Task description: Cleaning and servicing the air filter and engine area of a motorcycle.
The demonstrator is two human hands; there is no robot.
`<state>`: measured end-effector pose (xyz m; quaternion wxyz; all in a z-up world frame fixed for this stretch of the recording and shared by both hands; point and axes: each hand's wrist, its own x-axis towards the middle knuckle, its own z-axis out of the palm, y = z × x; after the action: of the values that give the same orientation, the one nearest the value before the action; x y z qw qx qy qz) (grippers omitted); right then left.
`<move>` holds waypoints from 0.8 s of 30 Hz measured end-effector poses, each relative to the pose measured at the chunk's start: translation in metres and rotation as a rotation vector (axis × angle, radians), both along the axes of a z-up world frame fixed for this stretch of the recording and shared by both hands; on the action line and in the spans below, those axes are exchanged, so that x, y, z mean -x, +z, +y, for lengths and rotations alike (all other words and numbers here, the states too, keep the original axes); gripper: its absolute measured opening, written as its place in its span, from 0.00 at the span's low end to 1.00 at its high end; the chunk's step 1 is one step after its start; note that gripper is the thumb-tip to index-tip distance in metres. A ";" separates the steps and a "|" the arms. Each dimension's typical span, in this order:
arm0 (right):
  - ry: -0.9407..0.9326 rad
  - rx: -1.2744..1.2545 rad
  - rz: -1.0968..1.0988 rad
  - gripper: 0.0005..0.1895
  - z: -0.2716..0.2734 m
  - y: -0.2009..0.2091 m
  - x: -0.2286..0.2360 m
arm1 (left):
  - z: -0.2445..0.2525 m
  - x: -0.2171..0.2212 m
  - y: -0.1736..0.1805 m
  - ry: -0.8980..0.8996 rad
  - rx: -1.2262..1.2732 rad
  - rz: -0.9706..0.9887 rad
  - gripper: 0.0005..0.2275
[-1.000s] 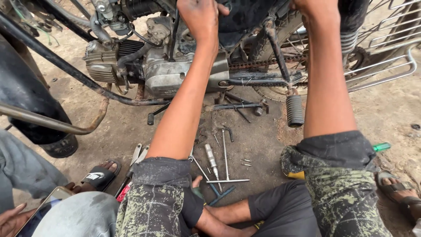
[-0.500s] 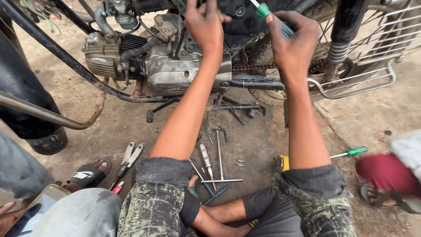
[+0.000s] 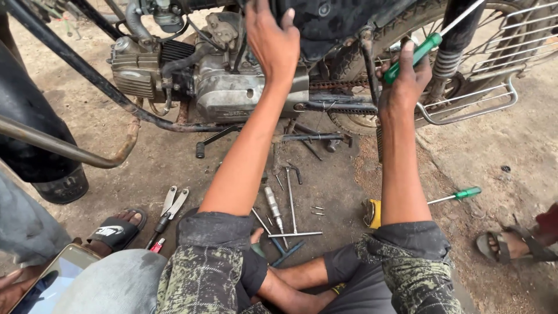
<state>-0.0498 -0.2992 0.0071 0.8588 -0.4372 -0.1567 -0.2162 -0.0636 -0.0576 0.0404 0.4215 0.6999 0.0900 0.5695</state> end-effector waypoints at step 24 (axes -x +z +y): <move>-0.106 0.561 0.810 0.15 -0.040 -0.432 0.177 | -0.021 0.124 -0.216 -0.509 0.338 0.137 0.38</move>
<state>-0.2265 -0.3395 -0.4248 0.6879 -0.7076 0.1600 -0.0219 -0.1879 -0.0789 -0.1758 0.6538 0.6569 0.0334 0.3740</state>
